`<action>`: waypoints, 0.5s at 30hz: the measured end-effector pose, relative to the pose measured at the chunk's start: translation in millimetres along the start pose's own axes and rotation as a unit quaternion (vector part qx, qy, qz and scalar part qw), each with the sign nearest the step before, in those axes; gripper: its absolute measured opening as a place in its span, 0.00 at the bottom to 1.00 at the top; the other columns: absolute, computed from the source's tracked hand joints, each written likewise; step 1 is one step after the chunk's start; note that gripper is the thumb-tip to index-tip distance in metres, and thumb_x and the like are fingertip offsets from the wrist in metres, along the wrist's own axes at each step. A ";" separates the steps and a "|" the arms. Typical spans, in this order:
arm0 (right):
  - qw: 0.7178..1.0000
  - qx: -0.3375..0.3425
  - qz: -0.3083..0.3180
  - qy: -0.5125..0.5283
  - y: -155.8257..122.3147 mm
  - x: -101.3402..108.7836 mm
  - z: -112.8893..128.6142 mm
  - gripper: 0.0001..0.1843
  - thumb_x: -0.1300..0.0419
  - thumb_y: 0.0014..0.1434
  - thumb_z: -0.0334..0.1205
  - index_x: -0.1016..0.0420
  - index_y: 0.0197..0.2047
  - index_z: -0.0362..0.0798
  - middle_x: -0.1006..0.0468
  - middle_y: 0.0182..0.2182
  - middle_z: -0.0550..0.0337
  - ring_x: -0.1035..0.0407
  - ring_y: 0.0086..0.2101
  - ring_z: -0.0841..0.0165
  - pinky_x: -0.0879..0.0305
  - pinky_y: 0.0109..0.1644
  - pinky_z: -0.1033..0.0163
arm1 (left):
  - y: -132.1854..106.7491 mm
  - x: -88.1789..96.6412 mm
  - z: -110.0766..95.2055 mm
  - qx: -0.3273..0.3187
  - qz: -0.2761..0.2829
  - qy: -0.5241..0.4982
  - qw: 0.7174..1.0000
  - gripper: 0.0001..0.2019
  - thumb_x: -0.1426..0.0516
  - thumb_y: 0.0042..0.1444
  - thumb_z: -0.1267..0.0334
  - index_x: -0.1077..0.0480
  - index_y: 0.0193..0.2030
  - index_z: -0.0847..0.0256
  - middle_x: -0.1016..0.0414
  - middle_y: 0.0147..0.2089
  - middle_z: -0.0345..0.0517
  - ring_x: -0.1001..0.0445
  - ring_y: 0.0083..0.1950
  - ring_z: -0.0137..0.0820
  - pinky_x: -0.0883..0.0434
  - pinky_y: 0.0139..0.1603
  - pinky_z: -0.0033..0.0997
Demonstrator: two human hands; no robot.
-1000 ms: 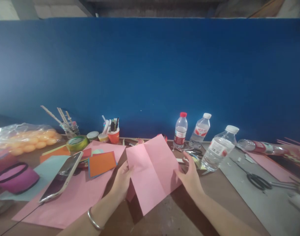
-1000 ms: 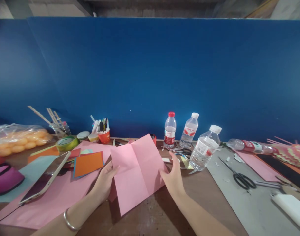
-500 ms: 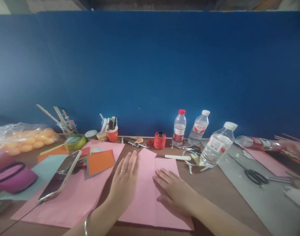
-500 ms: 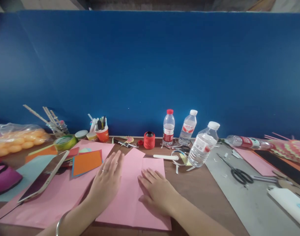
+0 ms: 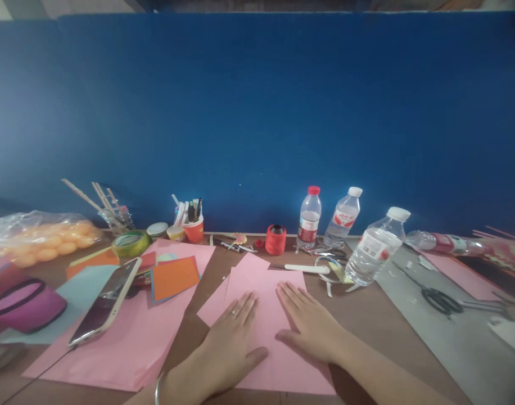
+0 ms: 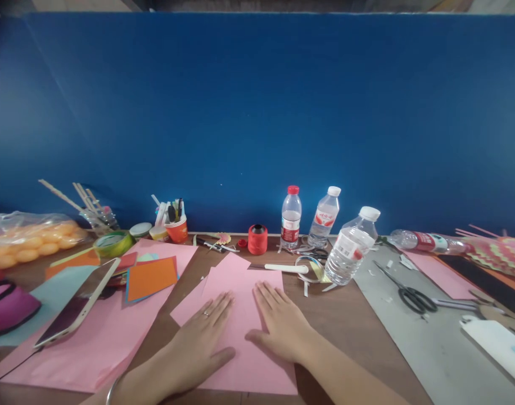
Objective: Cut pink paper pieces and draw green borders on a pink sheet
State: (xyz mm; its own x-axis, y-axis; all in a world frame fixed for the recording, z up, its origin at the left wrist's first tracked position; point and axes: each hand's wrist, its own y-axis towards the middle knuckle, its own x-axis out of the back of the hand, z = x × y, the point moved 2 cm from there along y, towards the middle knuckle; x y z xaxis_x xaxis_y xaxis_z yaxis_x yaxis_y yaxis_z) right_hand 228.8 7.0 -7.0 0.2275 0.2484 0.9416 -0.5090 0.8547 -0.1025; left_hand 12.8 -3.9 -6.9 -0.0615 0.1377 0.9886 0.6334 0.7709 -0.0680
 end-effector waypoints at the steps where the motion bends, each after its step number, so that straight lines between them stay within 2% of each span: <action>1: 1.000 -0.014 -0.008 -0.006 0.7 -1.2 -5.9 0.48 0.57 0.58 0.66 0.62 0.69 0.40 0.64 0.67 0.48 0.67 0.65 0.58 0.68 0.67 0.51 | -0.9 2.6 0.1 0.013 0.011 -0.006 1.000 0.38 0.52 0.59 0.47 0.58 0.68 0.69 0.64 0.69 0.57 0.60 0.70 0.44 0.54 0.67 0.45; 4: 0.998 -0.045 -0.033 -0.029 3.0 -6.2 -19.0 0.47 0.59 0.59 0.66 0.60 0.68 0.38 0.63 0.67 0.47 0.67 0.65 0.57 0.66 0.67 0.50 | -1.9 5.1 -0.5 0.050 0.017 -0.018 0.998 0.39 0.51 0.57 0.46 0.56 0.68 0.72 0.64 0.69 0.60 0.60 0.69 0.45 0.55 0.67 0.46; 7: 0.995 -0.065 -0.057 -0.056 4.2 -5.1 -20.2 0.45 0.57 0.60 0.63 0.56 0.68 0.37 0.59 0.67 0.46 0.64 0.65 0.56 0.62 0.66 0.49 | -0.2 5.8 -2.0 0.088 -0.016 -0.022 0.996 0.41 0.47 0.53 0.45 0.49 0.65 0.76 0.58 0.68 0.66 0.55 0.68 0.51 0.52 0.65 0.50; 8: 0.993 -0.069 -0.065 -0.066 3.9 -1.9 -18.1 0.43 0.56 0.60 0.61 0.53 0.67 0.36 0.56 0.66 0.45 0.61 0.65 0.56 0.59 0.66 0.49 | 0.8 7.5 -2.5 0.095 -0.034 -0.022 0.995 0.39 0.46 0.52 0.47 0.45 0.64 0.75 0.54 0.67 0.67 0.52 0.67 0.52 0.49 0.64 0.51; 10: 0.990 -0.079 -0.086 -0.084 1.9 8.1 -12.1 0.36 0.53 0.61 0.56 0.42 0.63 0.38 0.43 0.63 0.42 0.49 0.62 0.53 0.51 0.62 0.49 | 3.0 13.4 -2.0 0.101 -0.065 -0.022 0.993 0.27 0.49 0.56 0.54 0.36 0.58 0.70 0.40 0.63 0.64 0.41 0.63 0.51 0.42 0.59 0.50; 12: 0.984 -0.098 -0.110 -0.098 -1.3 19.0 -7.5 0.25 0.52 0.62 0.50 0.28 0.51 0.41 0.28 0.52 0.43 0.36 0.53 0.53 0.41 0.55 0.49 | 5.1 20.4 1.3 0.108 -0.086 -0.023 0.990 0.18 0.55 0.61 0.62 0.29 0.50 0.63 0.29 0.54 0.56 0.30 0.55 0.44 0.36 0.54 0.45; 14: 0.981 -0.101 -0.129 -0.105 -3.3 24.9 -6.9 0.21 0.53 0.64 0.48 0.23 0.41 0.44 0.22 0.41 0.46 0.31 0.46 0.54 0.38 0.50 0.50 | 7.1 24.9 7.3 0.118 -0.099 -0.021 0.988 0.19 0.60 0.62 0.66 0.29 0.46 0.60 0.26 0.51 0.52 0.27 0.51 0.40 0.34 0.52 0.43; 15: 0.980 -0.089 -0.142 -0.104 -3.2 25.0 -8.2 0.21 0.53 0.64 0.48 0.24 0.42 0.44 0.23 0.42 0.47 0.31 0.46 0.54 0.38 0.51 0.50 | 8.0 25.4 10.7 0.121 -0.102 -0.019 0.987 0.19 0.60 0.62 0.66 0.30 0.47 0.61 0.27 0.53 0.52 0.28 0.52 0.40 0.35 0.53 0.42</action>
State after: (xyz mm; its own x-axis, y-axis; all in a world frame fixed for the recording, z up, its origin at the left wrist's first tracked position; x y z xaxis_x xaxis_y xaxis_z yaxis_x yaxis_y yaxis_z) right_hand 242.9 14.2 14.2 0.1544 -0.0934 0.9836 -0.2920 0.9467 0.1358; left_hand 8.0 12.4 16.2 -0.2015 -0.0161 0.9794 0.4016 0.9106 0.0976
